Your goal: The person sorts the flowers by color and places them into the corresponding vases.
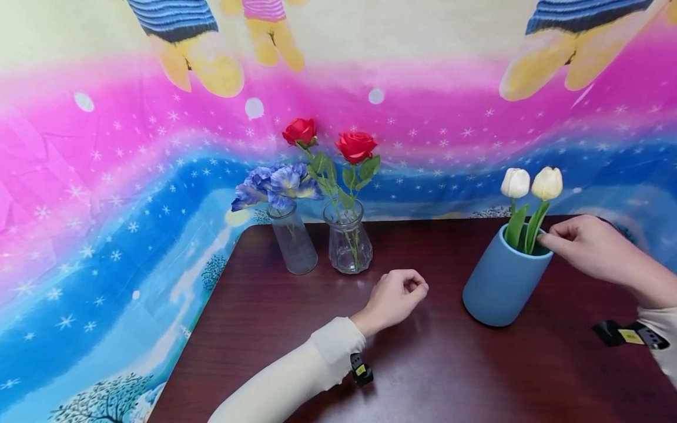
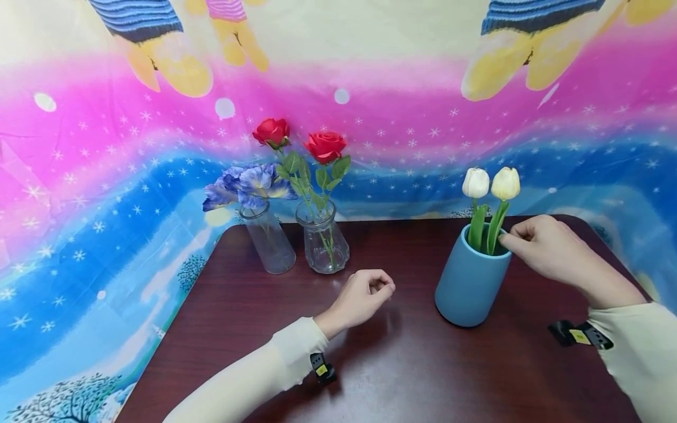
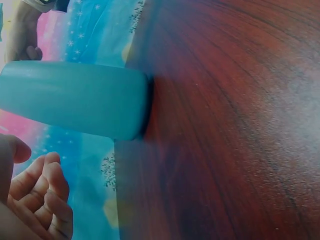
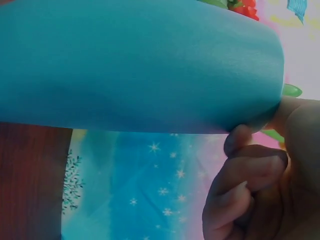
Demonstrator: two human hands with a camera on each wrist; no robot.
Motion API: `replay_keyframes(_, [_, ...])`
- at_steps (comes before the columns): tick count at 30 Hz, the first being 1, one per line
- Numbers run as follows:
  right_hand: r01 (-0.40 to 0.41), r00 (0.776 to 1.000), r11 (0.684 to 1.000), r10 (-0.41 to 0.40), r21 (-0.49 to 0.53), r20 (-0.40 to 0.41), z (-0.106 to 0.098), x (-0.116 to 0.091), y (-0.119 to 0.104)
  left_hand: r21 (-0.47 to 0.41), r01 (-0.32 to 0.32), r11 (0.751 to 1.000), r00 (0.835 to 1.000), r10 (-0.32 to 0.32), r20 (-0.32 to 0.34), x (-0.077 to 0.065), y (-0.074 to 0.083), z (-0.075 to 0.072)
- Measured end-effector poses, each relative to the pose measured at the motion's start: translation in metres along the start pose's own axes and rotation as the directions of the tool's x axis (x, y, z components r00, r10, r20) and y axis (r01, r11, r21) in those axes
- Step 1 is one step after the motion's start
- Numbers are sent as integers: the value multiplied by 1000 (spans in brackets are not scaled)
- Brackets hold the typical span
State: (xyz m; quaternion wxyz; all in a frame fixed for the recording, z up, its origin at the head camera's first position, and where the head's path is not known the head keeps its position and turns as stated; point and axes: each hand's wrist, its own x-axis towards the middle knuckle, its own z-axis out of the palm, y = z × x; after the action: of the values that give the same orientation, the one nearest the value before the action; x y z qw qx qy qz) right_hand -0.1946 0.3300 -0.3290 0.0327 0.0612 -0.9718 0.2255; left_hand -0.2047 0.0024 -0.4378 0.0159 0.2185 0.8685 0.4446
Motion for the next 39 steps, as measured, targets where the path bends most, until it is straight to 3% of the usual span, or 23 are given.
replay_keyframes(14, [106,993,985,-113,-133,-44,-6,2,-6,-58,-3,998,997,7,80,-4,-13,0])
replay_keyframes(29, [104,993,983,-111,-151,-40,-12,13,-8,-69,-10,998,994,18,105,-5,-16,-2])
replay_keyframes(34, [70,997,988,-73,-141,-14,-15,21,-13,62,-42,997,996,37,83,-8,-13,-3])
replay_keyframes(39, [63,998,993,-60,-104,33,-17,30,-14,195,-118,974,990,101,95,-13,-9,-3])
